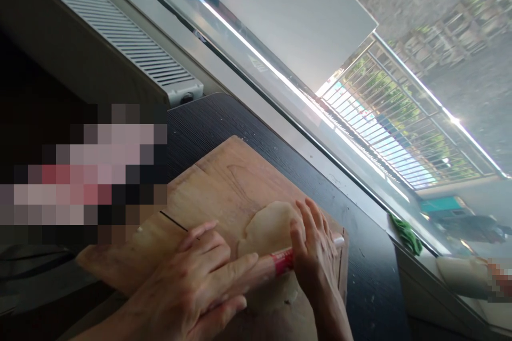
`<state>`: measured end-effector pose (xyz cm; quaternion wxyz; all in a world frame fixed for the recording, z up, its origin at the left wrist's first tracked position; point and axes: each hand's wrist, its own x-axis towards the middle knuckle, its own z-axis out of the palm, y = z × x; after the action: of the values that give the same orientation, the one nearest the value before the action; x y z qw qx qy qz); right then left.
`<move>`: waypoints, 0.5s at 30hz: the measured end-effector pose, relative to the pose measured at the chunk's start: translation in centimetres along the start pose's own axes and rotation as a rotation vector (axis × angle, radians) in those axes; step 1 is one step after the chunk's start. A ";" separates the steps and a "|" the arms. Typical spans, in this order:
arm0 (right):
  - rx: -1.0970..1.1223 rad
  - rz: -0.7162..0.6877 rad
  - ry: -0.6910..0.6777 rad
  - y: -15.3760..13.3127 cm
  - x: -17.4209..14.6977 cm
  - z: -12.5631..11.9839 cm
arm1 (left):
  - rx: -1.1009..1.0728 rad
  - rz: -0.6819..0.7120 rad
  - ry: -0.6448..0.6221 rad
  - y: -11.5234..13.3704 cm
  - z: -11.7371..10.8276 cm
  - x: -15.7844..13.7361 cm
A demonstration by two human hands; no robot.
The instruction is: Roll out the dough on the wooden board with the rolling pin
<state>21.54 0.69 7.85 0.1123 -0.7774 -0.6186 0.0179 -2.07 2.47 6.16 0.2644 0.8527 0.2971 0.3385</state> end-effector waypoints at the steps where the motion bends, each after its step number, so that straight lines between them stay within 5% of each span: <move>1: -0.015 -0.006 0.004 0.4 -1.1 -0.2 | -0.012 0.015 -0.030 0.0 0.0 0.0; 6: -0.077 -0.016 0.030 1.8 -3.1 -0.2 | -0.049 0.071 -0.143 0.2 -0.2 0.1; 15: 0.084 -0.085 0.062 -1.5 3.7 1.6 | -0.026 0.047 -0.100 0.2 0.4 -0.4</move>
<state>20.75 4.84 6.96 0.1646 -0.7454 -0.6458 0.0147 -1.94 1.98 5.88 0.2820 0.8718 0.2590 0.3057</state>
